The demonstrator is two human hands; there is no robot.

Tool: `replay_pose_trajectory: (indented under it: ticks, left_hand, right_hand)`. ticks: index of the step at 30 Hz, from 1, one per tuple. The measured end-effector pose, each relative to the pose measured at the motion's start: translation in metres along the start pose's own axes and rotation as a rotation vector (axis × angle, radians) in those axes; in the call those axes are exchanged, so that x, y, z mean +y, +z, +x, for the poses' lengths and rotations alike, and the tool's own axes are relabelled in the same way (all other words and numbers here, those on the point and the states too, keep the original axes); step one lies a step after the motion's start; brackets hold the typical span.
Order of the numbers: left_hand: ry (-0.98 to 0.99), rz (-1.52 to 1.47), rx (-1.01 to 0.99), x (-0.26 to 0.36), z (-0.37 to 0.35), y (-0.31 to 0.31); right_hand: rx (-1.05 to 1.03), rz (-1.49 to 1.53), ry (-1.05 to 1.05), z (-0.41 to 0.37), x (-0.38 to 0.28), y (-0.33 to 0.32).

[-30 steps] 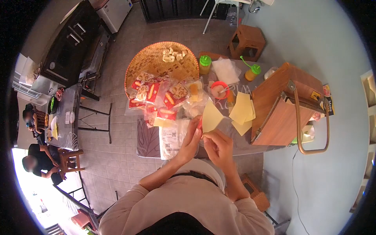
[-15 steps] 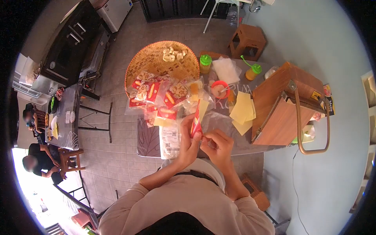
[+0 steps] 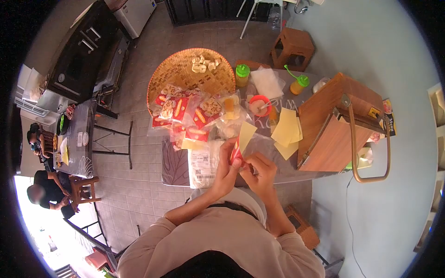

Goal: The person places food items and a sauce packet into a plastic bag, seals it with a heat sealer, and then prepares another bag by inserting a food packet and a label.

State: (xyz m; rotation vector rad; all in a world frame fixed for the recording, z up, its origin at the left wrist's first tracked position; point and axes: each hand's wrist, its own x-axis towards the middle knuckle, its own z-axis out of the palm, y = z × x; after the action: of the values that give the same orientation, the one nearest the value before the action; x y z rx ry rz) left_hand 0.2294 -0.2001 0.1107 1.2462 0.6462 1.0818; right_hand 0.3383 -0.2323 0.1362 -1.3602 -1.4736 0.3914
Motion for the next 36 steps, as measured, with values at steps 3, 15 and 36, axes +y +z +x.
replay_pose_trajectory:
  ticks: [3, 15, 36]
  left_hand:
    - [0.000, 0.013, -0.002, -0.002, -0.001, -0.001]
    - [-0.035, -0.014, -0.008, -0.003, 0.000, -0.004]
    - [-0.067, -0.015, 0.032, 0.003, 0.012, -0.053]
  right_hand:
    - [-0.019, -0.030, -0.008, -0.001, 0.001, -0.001]
    - [-0.119, 0.007, 0.040, 0.001, 0.004, -0.002]
    - [-0.271, 0.071, 0.059, 0.015, 0.002, 0.035]
